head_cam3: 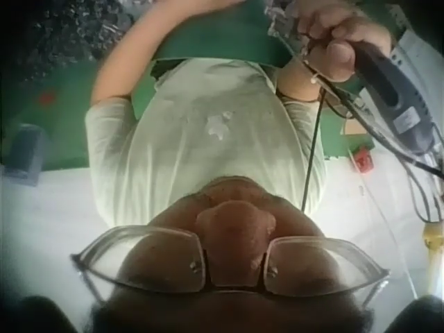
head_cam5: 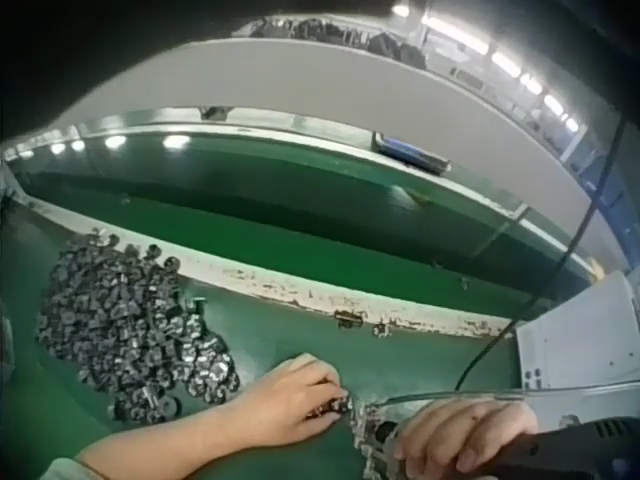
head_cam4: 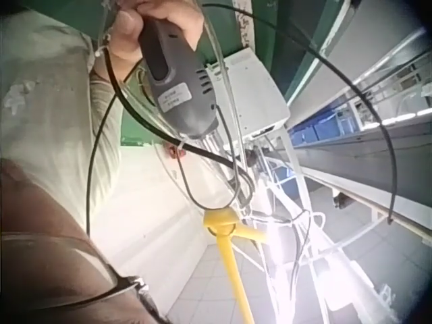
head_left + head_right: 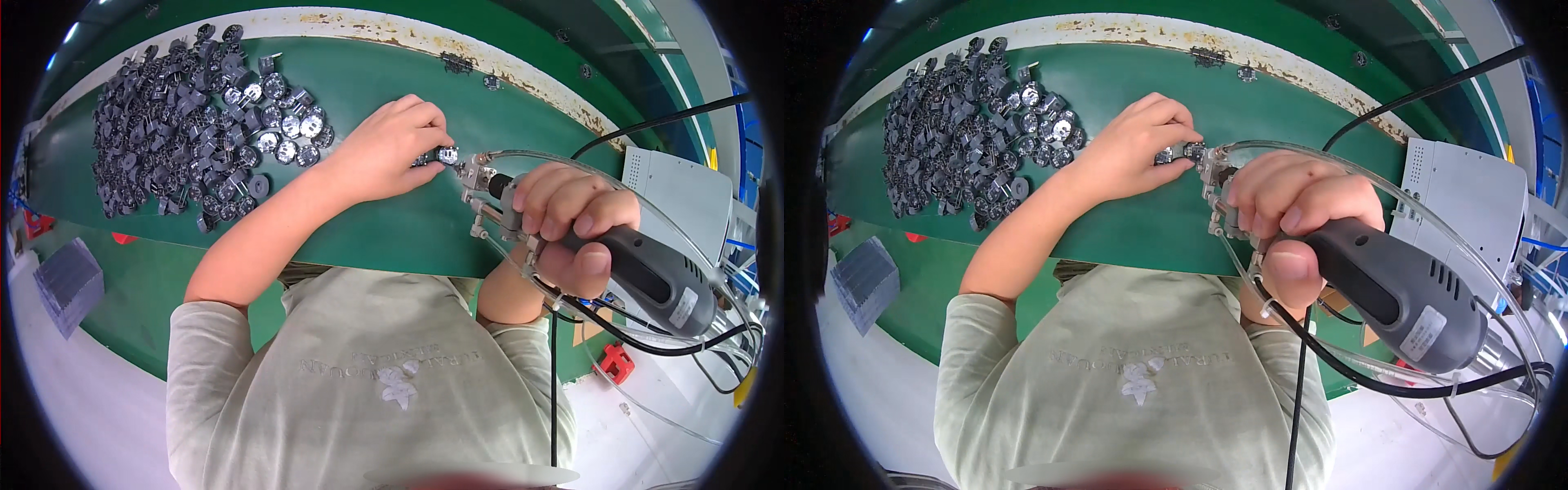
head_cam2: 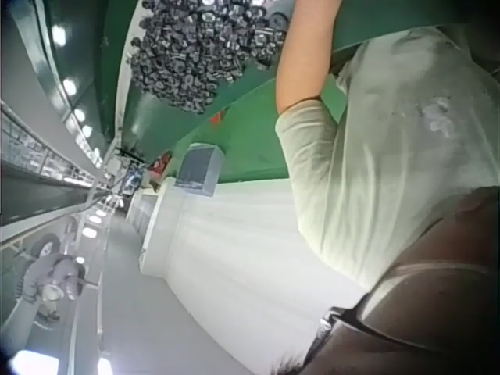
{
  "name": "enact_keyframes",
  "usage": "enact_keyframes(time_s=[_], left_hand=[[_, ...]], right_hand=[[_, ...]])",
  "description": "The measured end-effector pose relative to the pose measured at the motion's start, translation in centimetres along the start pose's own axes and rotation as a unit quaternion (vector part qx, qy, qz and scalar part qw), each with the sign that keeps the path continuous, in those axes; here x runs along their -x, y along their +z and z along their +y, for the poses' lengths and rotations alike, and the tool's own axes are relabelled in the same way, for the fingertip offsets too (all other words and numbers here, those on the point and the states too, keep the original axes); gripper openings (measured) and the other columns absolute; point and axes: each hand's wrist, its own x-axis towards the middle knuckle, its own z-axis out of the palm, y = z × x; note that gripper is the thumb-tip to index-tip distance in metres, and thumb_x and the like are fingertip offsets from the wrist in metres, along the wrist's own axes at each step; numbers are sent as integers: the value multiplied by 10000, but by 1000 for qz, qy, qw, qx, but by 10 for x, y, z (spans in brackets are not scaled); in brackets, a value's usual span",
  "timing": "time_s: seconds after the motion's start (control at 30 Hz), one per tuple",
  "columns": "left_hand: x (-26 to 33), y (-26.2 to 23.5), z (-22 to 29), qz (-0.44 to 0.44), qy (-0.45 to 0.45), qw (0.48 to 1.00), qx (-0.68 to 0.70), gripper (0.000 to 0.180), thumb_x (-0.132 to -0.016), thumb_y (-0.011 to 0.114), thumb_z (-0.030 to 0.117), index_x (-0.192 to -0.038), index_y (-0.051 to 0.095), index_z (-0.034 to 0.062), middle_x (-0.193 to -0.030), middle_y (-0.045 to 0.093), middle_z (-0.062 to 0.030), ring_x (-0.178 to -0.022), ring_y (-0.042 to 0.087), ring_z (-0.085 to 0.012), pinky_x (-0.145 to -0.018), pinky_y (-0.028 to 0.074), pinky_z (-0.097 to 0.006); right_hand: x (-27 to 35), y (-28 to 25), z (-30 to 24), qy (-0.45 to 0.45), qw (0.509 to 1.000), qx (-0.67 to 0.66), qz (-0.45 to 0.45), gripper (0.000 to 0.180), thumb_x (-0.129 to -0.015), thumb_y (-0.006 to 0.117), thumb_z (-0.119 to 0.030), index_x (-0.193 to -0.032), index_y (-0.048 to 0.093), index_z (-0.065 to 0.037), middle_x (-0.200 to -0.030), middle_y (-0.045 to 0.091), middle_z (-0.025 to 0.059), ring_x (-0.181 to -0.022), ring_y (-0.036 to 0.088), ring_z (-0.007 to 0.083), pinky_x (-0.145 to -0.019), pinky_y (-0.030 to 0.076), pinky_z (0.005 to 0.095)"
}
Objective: The person assembles small circular plastic parts using a handheld assembly tool at a factory workstation.
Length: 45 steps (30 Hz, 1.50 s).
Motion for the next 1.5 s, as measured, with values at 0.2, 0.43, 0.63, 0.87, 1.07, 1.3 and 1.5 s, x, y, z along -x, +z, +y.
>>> enact_keyframes(time_s=[0.2,0.43,0.63,0.87,1.07,1.3,1.5], left_hand=[[1,1,-1,3,11,1000,-1,308,-719,760,74,-1010,662,46,-1006,582,-65,-942,547,-274,-840,468,-372],[0,0,-1,-4,7,1000,-2,300,-720,755,78,-1004,666,45,-1011,586,-68,-951,551,-276,-846,469,-376],[-2,-3,0,-5,2,1000,-2,282,-721,750,80,-989,670,36,-1005,593,-70,-974,554,-281,-867,465,-385],[2,4,0,8,4,1000,-6,227,-712,744,128,-922,689,62,-983,593,-53,-992,554,-265,-867,455,-388],[-4,-13,14,0,-18,1000,7,249,-746,744,153,-966,690,51,-992,604,-85,-967,569,-298,-867,476,-400],[-95,-63,-80,136,-133,965,-182,316,-794,712,250,-1071,711,98,-1069,622,-133,-1050,569,-333,-894,473,-440],[-62,-60,-42,92,5,978,-186,508,-775,553,73,-1281,566,108,-1280,549,-150,-1189,503,-364,-1051,388,-429]], right_hand=[[-1,2,1,0,999,43,-5,253,-858,638,-268,-871,474,-76,-643,543,67,-509,540,203,-524,497,390],[-2,5,2,10,997,70,-2,245,-865,631,-255,-866,470,-71,-633,532,67,-510,540,204,-529,504,389],[-3,19,6,0,994,109,9,254,-894,637,-254,-857,467,-68,-616,515,56,-501,529,198,-530,506,382],[-6,28,16,18,992,126,-10,314,-881,726,-203,-779,477,-42,-583,526,68,-486,516,193,-523,493,373],[-6,7,-23,-106,992,26,64,365,-880,727,-323,-937,513,-32,-712,594,90,-571,579,220,-583,519,371],[-6,5,-20,-90,986,40,135,312,-884,715,-257,-936,521,-18,-687,570,99,-566,568,220,-574,509,388],[9,-3,-17,-47,992,34,116,368,-849,771,-275,-941,538,-6,-685,576,99,-575,574,226,-586,516,394]])
